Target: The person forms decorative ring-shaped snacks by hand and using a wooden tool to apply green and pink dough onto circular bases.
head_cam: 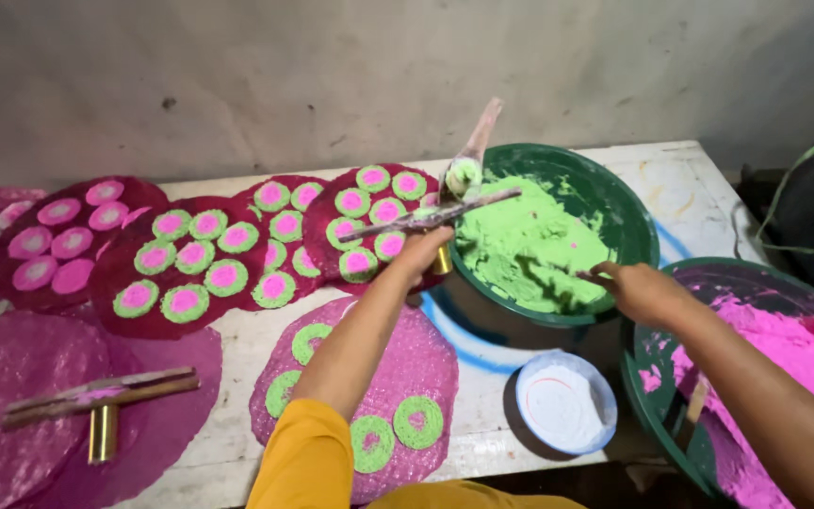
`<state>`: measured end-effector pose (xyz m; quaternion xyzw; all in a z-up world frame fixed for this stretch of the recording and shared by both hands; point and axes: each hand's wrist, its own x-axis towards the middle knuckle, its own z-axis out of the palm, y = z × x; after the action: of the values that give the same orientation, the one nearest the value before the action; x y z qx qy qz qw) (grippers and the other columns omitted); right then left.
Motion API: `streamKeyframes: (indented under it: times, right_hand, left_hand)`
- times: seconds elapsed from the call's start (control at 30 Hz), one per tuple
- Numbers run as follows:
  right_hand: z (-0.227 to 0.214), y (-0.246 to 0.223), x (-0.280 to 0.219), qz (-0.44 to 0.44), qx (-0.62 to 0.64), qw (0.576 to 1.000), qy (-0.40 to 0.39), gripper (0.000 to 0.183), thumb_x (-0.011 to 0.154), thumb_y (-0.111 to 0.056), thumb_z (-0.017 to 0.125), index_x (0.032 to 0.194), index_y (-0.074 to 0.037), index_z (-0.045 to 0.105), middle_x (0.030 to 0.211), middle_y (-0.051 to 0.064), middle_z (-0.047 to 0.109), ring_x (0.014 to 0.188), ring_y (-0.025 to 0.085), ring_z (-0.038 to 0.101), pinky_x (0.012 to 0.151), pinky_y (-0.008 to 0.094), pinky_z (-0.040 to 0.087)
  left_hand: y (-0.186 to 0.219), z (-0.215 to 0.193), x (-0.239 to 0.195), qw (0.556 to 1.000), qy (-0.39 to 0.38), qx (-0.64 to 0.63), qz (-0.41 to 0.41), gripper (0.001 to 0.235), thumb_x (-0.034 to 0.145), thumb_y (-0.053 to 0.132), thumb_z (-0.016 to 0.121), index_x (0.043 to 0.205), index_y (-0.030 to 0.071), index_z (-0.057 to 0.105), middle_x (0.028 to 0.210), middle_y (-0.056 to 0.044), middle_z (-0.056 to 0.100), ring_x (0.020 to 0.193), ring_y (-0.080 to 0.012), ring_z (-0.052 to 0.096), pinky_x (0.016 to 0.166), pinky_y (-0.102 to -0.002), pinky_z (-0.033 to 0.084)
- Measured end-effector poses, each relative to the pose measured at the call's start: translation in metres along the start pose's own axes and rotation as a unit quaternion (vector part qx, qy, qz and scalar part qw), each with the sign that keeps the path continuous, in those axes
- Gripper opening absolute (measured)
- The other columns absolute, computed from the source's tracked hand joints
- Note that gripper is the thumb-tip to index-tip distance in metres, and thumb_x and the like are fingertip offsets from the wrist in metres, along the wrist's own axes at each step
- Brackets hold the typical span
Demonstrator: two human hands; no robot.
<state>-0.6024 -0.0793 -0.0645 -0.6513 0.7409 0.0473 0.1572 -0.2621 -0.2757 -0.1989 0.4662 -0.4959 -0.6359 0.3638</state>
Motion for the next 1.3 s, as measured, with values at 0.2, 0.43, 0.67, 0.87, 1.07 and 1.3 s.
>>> streamKeyframes:
  times: [0.2,0.43,0.67,0.87,1.07,1.3]
  right_hand:
    - [-0.028,-0.002,0.054,-0.059,0.017,0.998,0.033,0.037,0.100,-0.028,0.054,0.135,-0.021,0.064,0.115,0.022,0.073,0.107,0.042,0.069,0.092,0.050,0.054]
    - [-0.055,-0.015,0.090,-0.003,-0.039,0.998,0.051,0.033,0.100,-0.034,0.057,0.127,-0.019,0.069,0.117,0.017,0.073,0.109,0.040,0.069,0.091,0.051,0.054]
    - [-0.054,-0.011,0.090,-0.075,-0.103,0.991,0.051,0.037,0.098,-0.019,0.049,0.131,-0.028,0.063,0.109,0.013,0.074,0.101,0.037,0.071,0.081,0.050,0.057]
    - [-0.028,-0.014,0.133,-0.124,-0.181,0.974,0.064,0.056,0.095,-0.010,0.043,0.144,-0.036,0.054,0.106,0.014,0.072,0.093,0.035,0.073,0.077,0.047,0.059]
    - [0.041,-0.004,0.153,-0.177,-0.092,0.979,0.032,0.056,0.095,-0.009,0.043,0.145,-0.031,0.056,0.108,0.018,0.072,0.096,0.035,0.072,0.084,0.046,0.057]
    - [0.033,0.012,0.100,-0.227,0.049,0.973,0.022,0.051,0.089,-0.014,0.059,0.140,-0.023,0.061,0.120,0.016,0.071,0.101,0.035,0.070,0.086,0.042,0.054]
  left_hand:
    - [0.030,0.009,0.031,0.994,-0.048,-0.099,0.017,0.045,0.083,0.036,0.073,0.112,0.002,0.070,0.095,-0.010,0.070,0.083,-0.0224,0.066,0.070,-0.038,0.053]
    - [0.049,0.035,0.074,0.999,-0.046,0.007,-0.003,0.043,0.080,0.036,0.072,0.112,0.007,0.070,0.093,-0.007,0.072,0.081,-0.0215,0.069,0.067,-0.038,0.056]
    - [0.011,0.017,0.057,0.995,-0.039,-0.079,-0.055,0.041,0.086,0.034,0.071,0.114,0.004,0.071,0.089,-0.009,0.072,0.076,-0.0215,0.069,0.067,-0.036,0.057]
    - [-0.014,0.020,0.012,0.992,0.010,-0.117,-0.045,0.039,0.088,0.028,0.071,0.117,0.003,0.067,0.095,-0.012,0.070,0.076,-0.0234,0.068,0.064,-0.039,0.056]
    - [-0.006,0.043,0.007,0.997,0.046,-0.025,0.055,0.044,0.087,0.026,0.072,0.125,0.003,0.068,0.113,-0.006,0.071,0.096,-0.0150,0.065,0.081,-0.033,0.054]
    - [0.017,0.038,-0.004,0.994,0.063,-0.084,0.027,0.045,0.090,0.028,0.071,0.125,0.001,0.067,0.106,-0.013,0.067,0.084,-0.0230,0.062,0.067,-0.039,0.052]
